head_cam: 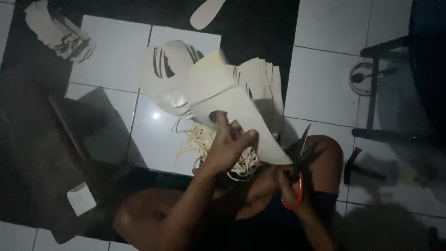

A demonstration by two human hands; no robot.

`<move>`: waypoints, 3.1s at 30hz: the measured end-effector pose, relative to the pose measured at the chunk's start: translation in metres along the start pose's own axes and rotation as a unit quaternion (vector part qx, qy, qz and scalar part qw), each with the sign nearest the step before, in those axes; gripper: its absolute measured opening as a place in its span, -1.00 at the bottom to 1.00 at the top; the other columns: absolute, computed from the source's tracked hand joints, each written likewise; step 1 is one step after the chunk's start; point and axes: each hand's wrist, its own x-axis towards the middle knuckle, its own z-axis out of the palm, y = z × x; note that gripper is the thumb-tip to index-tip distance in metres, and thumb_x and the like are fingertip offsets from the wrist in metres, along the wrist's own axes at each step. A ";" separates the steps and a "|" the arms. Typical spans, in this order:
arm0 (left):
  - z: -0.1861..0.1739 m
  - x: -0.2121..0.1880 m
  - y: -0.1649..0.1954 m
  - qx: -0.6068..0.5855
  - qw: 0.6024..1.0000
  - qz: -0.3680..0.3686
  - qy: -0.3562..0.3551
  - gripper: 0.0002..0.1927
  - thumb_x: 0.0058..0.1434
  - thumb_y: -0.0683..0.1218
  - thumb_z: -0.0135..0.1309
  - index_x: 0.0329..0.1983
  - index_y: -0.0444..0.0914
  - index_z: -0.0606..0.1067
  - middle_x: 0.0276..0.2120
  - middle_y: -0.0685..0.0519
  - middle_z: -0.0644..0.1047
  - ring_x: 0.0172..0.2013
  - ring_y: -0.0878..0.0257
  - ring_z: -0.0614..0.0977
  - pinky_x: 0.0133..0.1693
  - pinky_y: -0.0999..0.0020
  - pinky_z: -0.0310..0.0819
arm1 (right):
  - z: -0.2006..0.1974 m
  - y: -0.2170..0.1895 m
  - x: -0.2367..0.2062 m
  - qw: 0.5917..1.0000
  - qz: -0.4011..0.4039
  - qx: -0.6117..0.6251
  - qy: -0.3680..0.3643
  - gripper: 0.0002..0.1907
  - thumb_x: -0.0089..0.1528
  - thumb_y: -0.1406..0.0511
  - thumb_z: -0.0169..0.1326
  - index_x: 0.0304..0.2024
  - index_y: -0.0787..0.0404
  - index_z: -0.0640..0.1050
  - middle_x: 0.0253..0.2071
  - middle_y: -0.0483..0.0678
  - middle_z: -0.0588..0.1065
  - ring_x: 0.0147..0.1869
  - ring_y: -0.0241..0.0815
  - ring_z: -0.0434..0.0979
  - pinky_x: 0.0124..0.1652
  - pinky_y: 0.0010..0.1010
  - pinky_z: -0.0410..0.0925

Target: The person sits on the floor and uses red-handled scissors to trim the edges of a white, flexible, shoe-shaped material. They repeatedly cut small strips from the perimeter of the piece, rotating it to follow the contour, while a pile of similar cut pieces and trimmings sits nearby.

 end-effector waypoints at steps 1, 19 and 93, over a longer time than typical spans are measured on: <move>0.000 -0.008 0.000 -0.022 1.000 0.018 0.003 -0.34 0.24 -0.19 0.09 0.22 -0.20 -0.07 -0.06 -0.12 0.51 -0.11 0.15 0.56 -0.17 0.29 0.58 | 0.000 -0.009 0.002 1.000 -0.005 0.013 -0.024 -0.77 0.41 0.34 -0.03 0.02 0.34 0.57 -0.07 0.02 0.59 -0.05 -0.13 0.57 -0.08 -0.35 0.43; 0.001 -0.078 -0.009 -0.301 0.948 0.054 0.084 -0.53 0.34 -0.04 0.24 0.16 -0.44 0.46 0.00 -0.14 0.57 -0.02 0.11 0.63 0.04 0.20 0.59 | 0.033 -0.101 0.036 0.980 -0.002 0.133 -0.147 -0.79 0.43 0.29 -0.01 0.01 0.30 0.53 -0.12 -0.02 0.58 -0.07 -0.21 0.58 -0.13 -0.41 0.46; -0.021 -0.080 0.029 0.041 0.996 -0.011 0.082 -0.10 0.14 -0.11 0.24 0.46 -0.21 0.02 0.07 -0.27 0.51 0.10 -0.07 0.61 0.03 0.06 0.67 | 0.033 -0.122 0.031 0.931 0.138 -0.234 -0.243 -0.68 0.26 0.14 0.06 -0.37 0.27 0.59 -0.64 0.01 0.51 -0.62 -0.14 0.50 -0.52 -0.30 0.34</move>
